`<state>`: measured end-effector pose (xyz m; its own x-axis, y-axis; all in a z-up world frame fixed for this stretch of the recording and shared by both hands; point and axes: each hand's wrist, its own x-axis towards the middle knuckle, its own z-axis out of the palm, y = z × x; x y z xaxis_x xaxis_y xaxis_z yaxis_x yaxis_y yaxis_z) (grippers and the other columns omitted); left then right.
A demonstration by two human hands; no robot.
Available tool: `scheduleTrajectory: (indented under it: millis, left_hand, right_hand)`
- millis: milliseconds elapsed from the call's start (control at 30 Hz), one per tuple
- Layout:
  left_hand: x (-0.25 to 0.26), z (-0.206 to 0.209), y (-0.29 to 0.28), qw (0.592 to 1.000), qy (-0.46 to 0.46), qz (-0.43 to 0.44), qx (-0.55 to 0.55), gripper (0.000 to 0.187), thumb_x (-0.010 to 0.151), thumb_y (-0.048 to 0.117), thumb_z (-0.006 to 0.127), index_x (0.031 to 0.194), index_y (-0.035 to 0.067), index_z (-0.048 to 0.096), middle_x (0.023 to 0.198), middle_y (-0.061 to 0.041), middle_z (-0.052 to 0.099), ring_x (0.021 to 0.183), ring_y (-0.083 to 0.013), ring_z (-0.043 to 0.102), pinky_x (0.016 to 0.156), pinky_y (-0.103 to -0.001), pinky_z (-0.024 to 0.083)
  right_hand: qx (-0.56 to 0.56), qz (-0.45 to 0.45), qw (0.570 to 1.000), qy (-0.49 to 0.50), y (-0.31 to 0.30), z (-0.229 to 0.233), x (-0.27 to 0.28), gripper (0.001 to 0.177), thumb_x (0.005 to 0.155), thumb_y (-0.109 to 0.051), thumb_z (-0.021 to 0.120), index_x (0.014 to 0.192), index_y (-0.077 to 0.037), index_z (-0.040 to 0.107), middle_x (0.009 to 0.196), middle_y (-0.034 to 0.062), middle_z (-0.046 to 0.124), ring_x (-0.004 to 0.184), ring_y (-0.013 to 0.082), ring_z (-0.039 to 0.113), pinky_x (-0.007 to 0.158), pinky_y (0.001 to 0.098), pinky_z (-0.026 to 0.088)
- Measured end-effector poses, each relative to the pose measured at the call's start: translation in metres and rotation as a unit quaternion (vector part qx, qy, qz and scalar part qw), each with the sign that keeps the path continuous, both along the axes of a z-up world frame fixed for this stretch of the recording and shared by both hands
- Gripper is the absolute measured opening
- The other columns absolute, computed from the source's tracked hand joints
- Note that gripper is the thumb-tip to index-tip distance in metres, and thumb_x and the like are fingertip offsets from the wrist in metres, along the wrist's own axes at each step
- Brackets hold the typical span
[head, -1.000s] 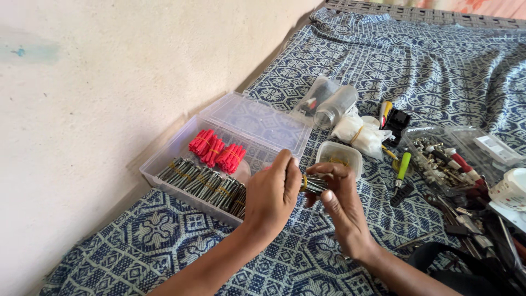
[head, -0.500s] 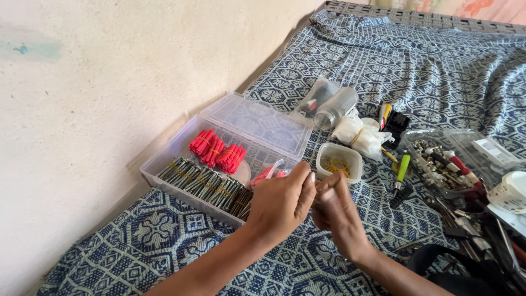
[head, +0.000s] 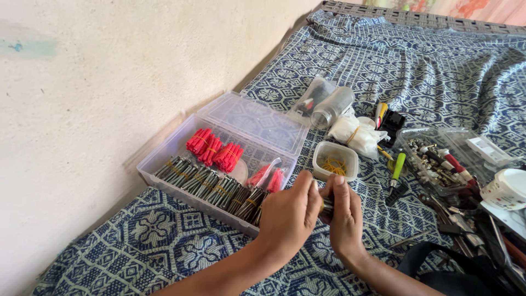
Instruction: The person assembles small metal hardware pieces by hand, inserting pins into cylindrical bodies and securing them with rubber bands. They repeatedly pick up components from a plastic container and the floor, align them, and place the finished units back into the container.
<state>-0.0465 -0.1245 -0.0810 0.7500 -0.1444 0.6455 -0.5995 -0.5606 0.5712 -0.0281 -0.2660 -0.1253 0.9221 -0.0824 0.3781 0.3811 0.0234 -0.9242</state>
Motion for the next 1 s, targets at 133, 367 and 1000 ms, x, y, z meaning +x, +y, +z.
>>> scheduleTrajectory:
  millis: [133,367,1000]
  left_hand:
    - [0.006,-0.003,0.000,0.993,0.059,0.022,-0.097,0.023,0.107,0.021,0.051,0.090,0.005,0.052,0.056,-0.012,0.058,0.049,-0.0313,0.064,0.044,-0.045,0.046]
    - [-0.010,0.001,-0.004,0.998,-0.065,0.013,-0.011,0.025,0.109,0.022,0.053,0.090,0.006,0.051,0.056,-0.008,0.056,0.046,-0.0254,0.063,0.042,-0.038,0.048]
    - [0.074,0.062,0.120,0.986,0.094,0.067,-0.119,0.066,0.101,0.064,0.028,0.117,0.006,0.055,0.068,-0.003,0.069,0.051,-0.0133,0.068,0.043,-0.029,0.052]
  right_hand:
    - [-0.083,-0.001,0.996,-0.040,0.006,0.013,-0.010,0.041,0.108,-0.041,0.034,0.094,-0.009,0.057,0.060,-0.0040,0.046,0.049,0.0069,0.036,0.044,0.0257,0.029]
    - [-0.067,0.014,0.997,-0.021,-0.003,0.008,0.000,0.044,0.112,-0.036,0.042,0.084,-0.006,0.058,0.063,-0.0042,0.051,0.054,0.0045,0.040,0.047,0.0241,0.033]
    - [-0.295,0.367,0.872,0.132,0.026,0.070,0.077,0.031,0.107,-0.039,0.047,0.116,-0.013,0.061,0.078,-0.0006,0.047,0.065,0.0077,0.042,0.055,0.0242,0.038]
